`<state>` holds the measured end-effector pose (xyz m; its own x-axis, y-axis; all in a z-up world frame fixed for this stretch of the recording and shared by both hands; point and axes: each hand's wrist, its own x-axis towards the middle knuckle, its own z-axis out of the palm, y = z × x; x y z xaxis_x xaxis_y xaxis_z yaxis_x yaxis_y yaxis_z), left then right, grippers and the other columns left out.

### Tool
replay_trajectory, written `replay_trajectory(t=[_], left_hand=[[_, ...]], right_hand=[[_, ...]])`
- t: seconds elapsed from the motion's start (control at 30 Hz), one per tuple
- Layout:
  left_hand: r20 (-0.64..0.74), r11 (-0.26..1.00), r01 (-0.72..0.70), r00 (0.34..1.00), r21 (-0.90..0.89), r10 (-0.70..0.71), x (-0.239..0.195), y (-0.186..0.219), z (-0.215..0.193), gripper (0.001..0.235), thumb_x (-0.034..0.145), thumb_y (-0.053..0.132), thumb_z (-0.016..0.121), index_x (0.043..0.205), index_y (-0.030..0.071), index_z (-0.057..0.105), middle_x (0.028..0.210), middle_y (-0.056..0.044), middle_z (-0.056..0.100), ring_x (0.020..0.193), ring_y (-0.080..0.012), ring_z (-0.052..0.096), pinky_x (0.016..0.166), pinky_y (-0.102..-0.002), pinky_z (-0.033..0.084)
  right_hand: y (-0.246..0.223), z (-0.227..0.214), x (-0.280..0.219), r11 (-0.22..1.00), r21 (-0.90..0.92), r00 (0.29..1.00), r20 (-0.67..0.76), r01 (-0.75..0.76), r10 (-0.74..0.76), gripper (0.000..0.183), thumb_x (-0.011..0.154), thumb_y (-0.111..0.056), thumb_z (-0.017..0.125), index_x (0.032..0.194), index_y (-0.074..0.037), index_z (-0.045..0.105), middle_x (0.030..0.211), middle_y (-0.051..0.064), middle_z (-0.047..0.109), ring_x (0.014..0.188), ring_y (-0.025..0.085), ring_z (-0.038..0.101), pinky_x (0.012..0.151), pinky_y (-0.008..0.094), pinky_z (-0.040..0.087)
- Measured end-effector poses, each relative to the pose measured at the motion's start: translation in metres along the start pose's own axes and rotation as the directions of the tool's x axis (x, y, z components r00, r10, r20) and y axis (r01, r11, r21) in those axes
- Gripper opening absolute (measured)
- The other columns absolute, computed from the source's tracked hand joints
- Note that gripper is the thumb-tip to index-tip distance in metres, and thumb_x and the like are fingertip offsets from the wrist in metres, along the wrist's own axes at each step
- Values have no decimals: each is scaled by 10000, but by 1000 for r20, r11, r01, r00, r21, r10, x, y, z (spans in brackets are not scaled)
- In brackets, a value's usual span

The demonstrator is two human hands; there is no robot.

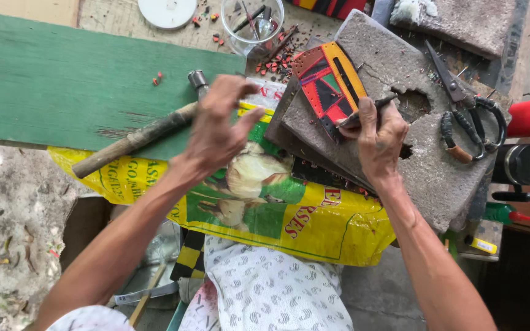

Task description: The person uses a hammer and a metal punch to create holes along the edges of a colorful leather pouch. They repeatedly position the punch and strike it to form a series of holes, then set the finished pouch aside and begin working on a second pouch.

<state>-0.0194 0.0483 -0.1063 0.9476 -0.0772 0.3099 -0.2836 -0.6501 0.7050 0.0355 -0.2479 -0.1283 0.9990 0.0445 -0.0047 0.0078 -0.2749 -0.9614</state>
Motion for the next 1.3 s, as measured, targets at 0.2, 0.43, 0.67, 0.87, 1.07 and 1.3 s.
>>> replay_trajectory(t=[0.2, 0.43, 0.67, 0.87, 1.07, 1.3], left_hand=[[116, 866, 233, 972, -442, -203, 74, 5, 83, 489, 845, 257, 840, 1233, 17, 664, 1223, -142, 641, 1130, -283, 671, 932, -387, 582], [-16, 991, -18, 1000, -133, 16, 66, 25, 92, 670, 662, 56, 930, 1211, -44, 558, 1142, -173, 520, 1072, -334, 598, 955, -436, 530], [44, 993, -39, 998, -114, 45, 70, 3, 55, 746, 667, 6, 945, 1260, -37, 494, 1217, -209, 445, 1139, -374, 573, 1015, -443, 529], [18, 989, -98, 995, -110, 100, 65, 11, 73, 980, 596, 3, 970, 1375, -45, 378, 1255, -268, 335, 1190, -462, 506, 1029, -493, 485], [-7, 982, -153, 988, -113, 154, 69, 14, 80, 1018, 592, -5, 962, 1394, -62, 338, 1259, -264, 329, 1216, -467, 476, 1073, -504, 470], [-2, 979, -196, 980, -48, 197, 62, 24, 84, 1030, 625, -93, 852, 1467, -79, 259, 1288, -289, 307, 1194, -503, 484, 1024, -499, 508]], right_hand=[[16, -2, -15, 957, 273, 991, 65, 97, -119, 245, 1152, -221, 505, 1066, 8, 490, 1012, 117, 672, 996, 229, 750, 868, 378, 678], [-2, -2, -31, 975, 106, 964, 161, 195, -210, 256, 1160, -206, 526, 1055, 26, 542, 972, 160, 691, 936, 250, 731, 843, 399, 637], [-9, -25, -36, 938, 346, 1000, 21, -11, 4, 218, 1127, -220, 540, 1093, -7, 518, 991, 153, 680, 824, 242, 740, 646, 392, 661], [-5, -22, -37, 918, 392, 997, 66, -52, 28, 214, 1117, -179, 561, 1140, 28, 515, 1068, 166, 657, 934, 270, 745, 798, 424, 649], [-12, -19, -34, 914, 398, 992, 120, -74, 28, 236, 1106, -186, 577, 1139, 41, 522, 1070, 170, 640, 962, 282, 744, 846, 436, 679], [-22, -8, -26, 978, 187, 970, 204, 93, -131, 168, 1089, -130, 597, 1111, 35, 576, 1054, 98, 667, 965, 197, 739, 847, 362, 633]])
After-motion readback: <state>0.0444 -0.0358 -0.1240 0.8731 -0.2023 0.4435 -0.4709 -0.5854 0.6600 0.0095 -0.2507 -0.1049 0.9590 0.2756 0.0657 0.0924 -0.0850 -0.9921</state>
